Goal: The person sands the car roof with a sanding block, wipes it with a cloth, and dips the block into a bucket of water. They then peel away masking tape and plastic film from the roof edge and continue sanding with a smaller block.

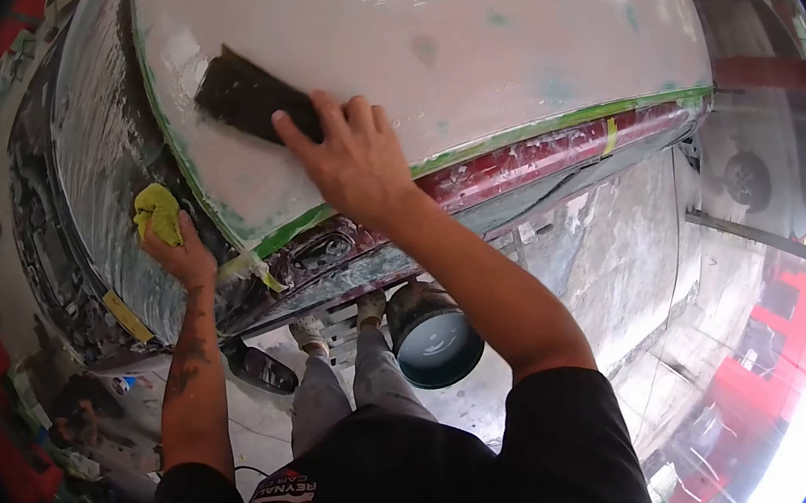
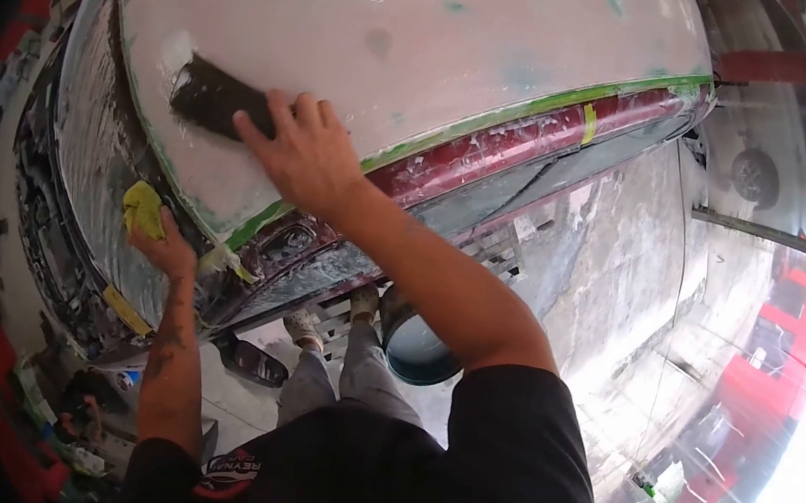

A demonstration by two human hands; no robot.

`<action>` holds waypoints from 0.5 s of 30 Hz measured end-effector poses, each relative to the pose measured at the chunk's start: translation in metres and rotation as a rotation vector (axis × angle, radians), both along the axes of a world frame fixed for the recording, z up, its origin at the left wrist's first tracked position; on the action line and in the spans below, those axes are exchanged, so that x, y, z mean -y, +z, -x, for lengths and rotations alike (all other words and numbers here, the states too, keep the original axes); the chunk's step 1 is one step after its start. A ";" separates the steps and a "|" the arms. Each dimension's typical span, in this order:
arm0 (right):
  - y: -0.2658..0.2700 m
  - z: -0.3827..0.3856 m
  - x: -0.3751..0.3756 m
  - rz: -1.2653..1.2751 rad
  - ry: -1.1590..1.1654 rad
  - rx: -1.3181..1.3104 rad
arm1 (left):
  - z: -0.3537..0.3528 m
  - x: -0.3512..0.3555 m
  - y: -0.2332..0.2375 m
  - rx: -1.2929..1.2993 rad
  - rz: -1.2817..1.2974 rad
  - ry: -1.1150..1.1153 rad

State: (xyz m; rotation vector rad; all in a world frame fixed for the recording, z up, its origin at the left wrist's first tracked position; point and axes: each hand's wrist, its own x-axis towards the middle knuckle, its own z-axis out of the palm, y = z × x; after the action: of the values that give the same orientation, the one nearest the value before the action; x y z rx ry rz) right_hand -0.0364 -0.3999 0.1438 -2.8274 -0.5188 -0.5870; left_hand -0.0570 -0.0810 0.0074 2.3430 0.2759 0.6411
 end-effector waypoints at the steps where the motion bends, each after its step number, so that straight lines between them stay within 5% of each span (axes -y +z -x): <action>1: 0.002 -0.010 0.024 0.048 -0.007 -0.003 | 0.000 0.000 0.000 0.009 -0.013 -0.009; 3: 0.000 -0.045 0.097 0.122 -0.285 0.175 | 0.001 -0.003 -0.003 -0.018 -0.042 0.013; 5: -0.001 -0.074 0.203 0.248 -0.702 0.067 | 0.002 0.001 0.001 -0.030 0.003 0.008; 7: 0.011 -0.078 0.221 0.170 -0.884 -0.029 | 0.004 0.003 0.004 -0.033 -0.023 0.017; 12: 0.000 -0.001 0.020 0.051 -0.331 0.010 | 0.002 -0.003 -0.002 -0.010 -0.107 -0.006; 15: 0.002 0.025 -0.006 0.095 -0.073 -0.085 | 0.001 -0.002 -0.001 0.028 -0.103 -0.024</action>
State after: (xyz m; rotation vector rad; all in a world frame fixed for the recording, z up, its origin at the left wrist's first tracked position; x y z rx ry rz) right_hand -0.0615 -0.3936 0.1456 -2.9568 -0.4413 -0.4640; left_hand -0.0583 -0.0792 0.0067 2.4299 0.2063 0.6909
